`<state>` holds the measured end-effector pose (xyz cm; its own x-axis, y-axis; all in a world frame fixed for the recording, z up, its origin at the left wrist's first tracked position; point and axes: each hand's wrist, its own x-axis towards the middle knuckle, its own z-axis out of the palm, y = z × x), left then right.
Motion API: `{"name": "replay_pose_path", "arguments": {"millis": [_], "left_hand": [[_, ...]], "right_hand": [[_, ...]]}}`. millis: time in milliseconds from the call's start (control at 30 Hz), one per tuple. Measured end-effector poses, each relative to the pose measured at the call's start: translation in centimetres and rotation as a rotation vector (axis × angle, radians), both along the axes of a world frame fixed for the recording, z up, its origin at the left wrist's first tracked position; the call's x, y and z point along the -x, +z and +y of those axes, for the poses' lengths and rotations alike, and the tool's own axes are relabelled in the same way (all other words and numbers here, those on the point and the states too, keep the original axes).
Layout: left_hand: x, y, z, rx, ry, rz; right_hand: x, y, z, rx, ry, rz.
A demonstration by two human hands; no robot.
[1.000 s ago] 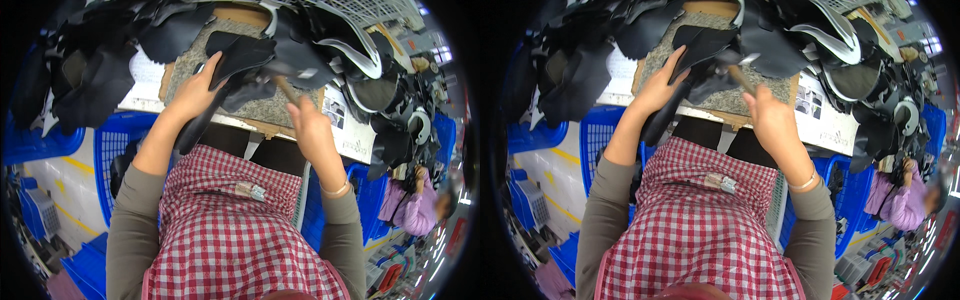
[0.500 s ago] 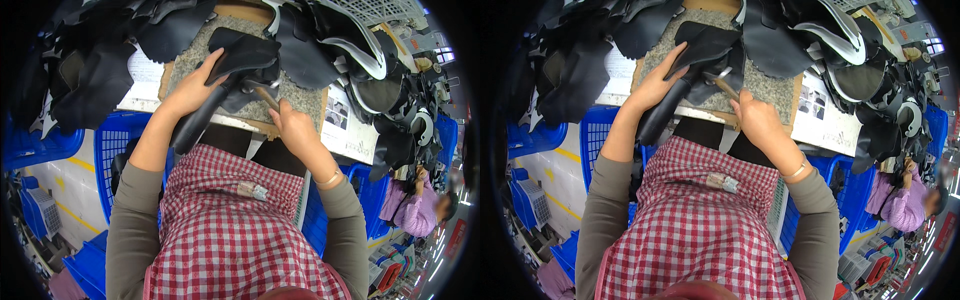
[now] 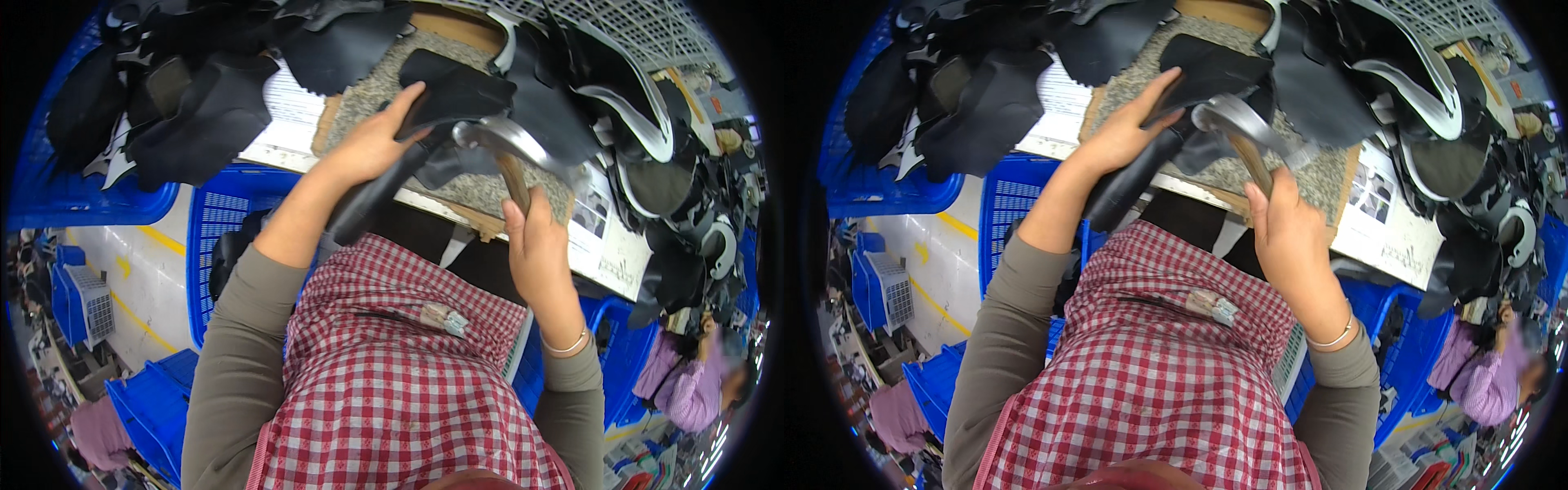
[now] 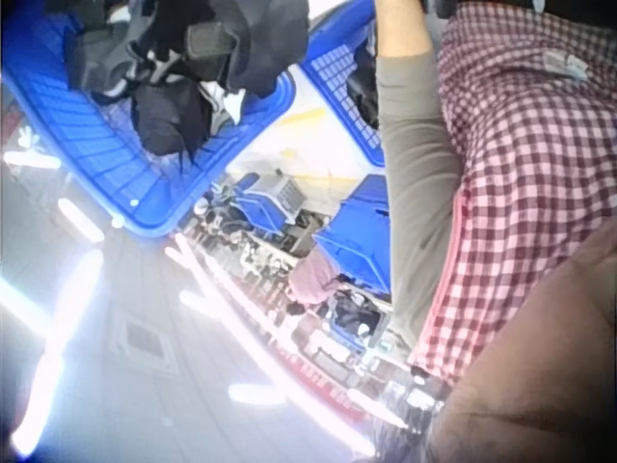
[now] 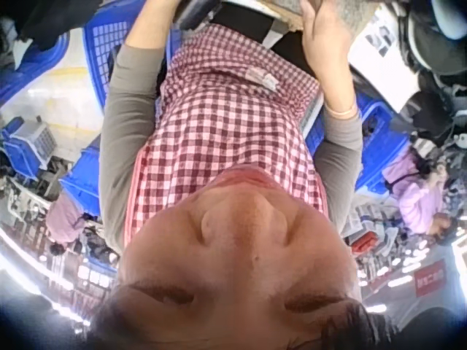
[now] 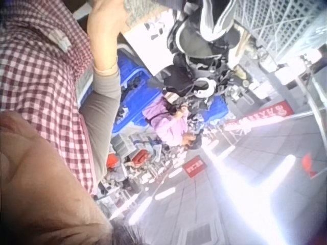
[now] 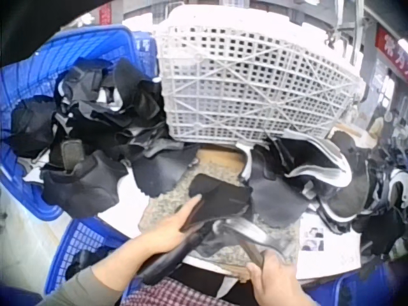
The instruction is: The person repeatedly picks black shoe parts from a blue bin, places them on a work surface, and trims edges with a knife. Trimmed pieces are returned to the bin. The person also uses a pen to mark some parts and handles white shoe parts briefly.
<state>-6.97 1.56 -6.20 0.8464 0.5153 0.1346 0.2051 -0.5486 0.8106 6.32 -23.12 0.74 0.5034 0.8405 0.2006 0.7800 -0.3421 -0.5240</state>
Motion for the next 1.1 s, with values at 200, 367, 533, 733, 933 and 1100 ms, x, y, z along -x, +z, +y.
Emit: {"name": "replay_pose_path", "arguments": {"millis": [200, 367, 533, 733, 933, 1100], "left_hand": [[-0.1, 3.4, -0.4, -0.082, -0.067, 0.1], [-2.8, 14.1, 2.7, -1.059, -0.413, 0.614], [-6.8, 16.2, -1.0, -1.33, -0.299, -0.303], [-3.5, 7.7, -4.9, -0.356, -0.476, 0.07], [-6.3, 4.3, -6.0, -0.651, -0.275, -0.267], [-9.5, 6.3, -4.0, -0.595, -0.326, -0.08]], "right_hand": [[0.5, -2.8, 0.1, 0.222, 0.176, -0.111], [0.3, 1.1, -3.7, 0.082, 0.151, -0.122], [-0.2, 2.2, -3.1, 0.053, -0.026, -0.11], [-2.4, -5.1, -4.8, 0.123, -0.072, -0.043], [-3.0, -7.3, -5.6, 0.049, -0.057, -0.063], [-2.7, 1.2, -6.1, 0.172, -0.071, -0.072]]}}
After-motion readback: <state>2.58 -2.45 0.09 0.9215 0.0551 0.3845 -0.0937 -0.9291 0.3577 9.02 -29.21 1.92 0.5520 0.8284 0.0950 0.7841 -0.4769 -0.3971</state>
